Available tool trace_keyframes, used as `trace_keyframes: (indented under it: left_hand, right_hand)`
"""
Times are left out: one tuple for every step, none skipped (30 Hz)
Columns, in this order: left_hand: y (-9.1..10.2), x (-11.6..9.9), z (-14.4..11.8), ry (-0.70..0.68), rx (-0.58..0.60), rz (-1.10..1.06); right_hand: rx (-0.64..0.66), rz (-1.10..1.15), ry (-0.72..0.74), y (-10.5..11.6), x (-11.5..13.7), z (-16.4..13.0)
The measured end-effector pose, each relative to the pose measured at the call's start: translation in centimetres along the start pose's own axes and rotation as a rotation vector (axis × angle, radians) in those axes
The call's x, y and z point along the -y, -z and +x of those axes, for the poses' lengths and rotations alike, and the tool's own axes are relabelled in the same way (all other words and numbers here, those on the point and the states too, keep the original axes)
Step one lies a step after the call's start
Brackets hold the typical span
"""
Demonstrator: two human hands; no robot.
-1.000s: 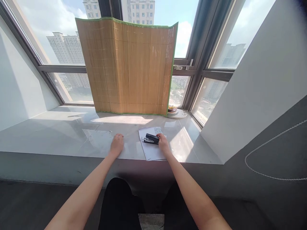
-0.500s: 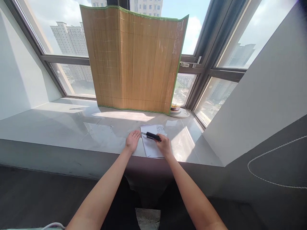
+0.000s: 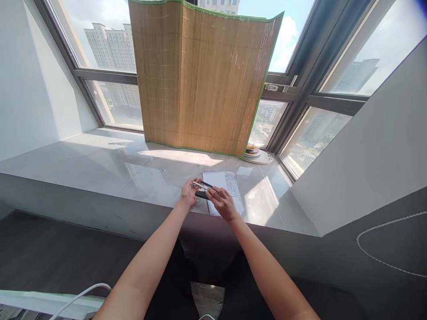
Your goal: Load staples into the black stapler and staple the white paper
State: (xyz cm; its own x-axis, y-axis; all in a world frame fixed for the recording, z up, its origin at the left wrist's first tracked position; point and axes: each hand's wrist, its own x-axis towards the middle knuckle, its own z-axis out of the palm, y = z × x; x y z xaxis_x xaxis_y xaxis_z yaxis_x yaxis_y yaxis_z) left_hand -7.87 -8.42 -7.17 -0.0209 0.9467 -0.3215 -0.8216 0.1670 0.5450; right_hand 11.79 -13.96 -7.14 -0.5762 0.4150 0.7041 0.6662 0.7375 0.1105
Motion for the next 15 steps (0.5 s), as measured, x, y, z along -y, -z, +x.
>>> trace_keyframes:
  left_hand:
    - [0.0,0.1,0.1,-0.011,-0.009,0.002]
    - [0.0,0.2,0.2,-0.027,-0.015,0.006]
    - [0.0,0.2,0.3,-0.045,-0.020,0.013]
    - [0.0,0.3,0.4,-0.059,-0.020,0.023]
    - [0.0,0.3,0.5,-0.068,-0.014,0.035]
    - [0.0,0.3,0.5,-0.071,-0.005,0.047]
    - [0.0,0.4,0.4,-0.072,0.006,0.064]
    - [-0.1,0.5,0.4,-0.077,0.015,0.091]
    - [-0.1,0.7,0.3,-0.093,0.020,0.137]
    - [-0.1,0.9,0.1,-0.120,0.027,0.202]
    - [-0.2,1.2,0.0,-0.156,0.042,0.286]
    - [-0.3,1.5,-0.1,-0.197,0.070,0.382]
    - [-0.3,1.8,-0.3,-0.237,0.113,0.482]
    - [-0.3,2.2,-0.3,-0.271,0.164,0.576]
    - [-0.4,2.4,-0.4,-0.299,0.214,0.655]
  right_hand:
    - [0.016,0.028,-0.060,0.1,-0.1,-0.2]
    - [0.026,0.061,-0.131,0.2,-0.1,-0.5]
    - [0.024,0.096,-0.209,0.3,-0.1,-0.7]
    - [0.004,0.130,-0.295,0.4,-0.1,-0.8]
    - [-0.037,0.153,-0.388,0.5,-0.2,-0.8]
    - [-0.094,0.162,-0.495,0.6,-0.2,-0.8]
    - [-0.148,0.158,-0.612,0.6,-0.3,-0.8]
    - [-0.191,0.147,-0.729,0.5,-0.5,-0.7]
    - [-0.212,0.135,-0.836,0.4,-0.7,-0.7]
    - [-0.211,0.127,-0.926,0.2,-1.0,-0.6]
    - [-0.187,0.127,-0.994,0.0,-1.3,-0.7]
    - [-0.147,0.138,-1.039,-0.2,-1.5,-0.8]
    - [-0.102,0.158,-1.066,-0.3,-1.7,-0.9]
    - [-0.063,0.182,-1.080,-0.5,-1.9,-1.0]
    - [-0.041,0.197,-1.077,-0.6,-1.9,-1.1]
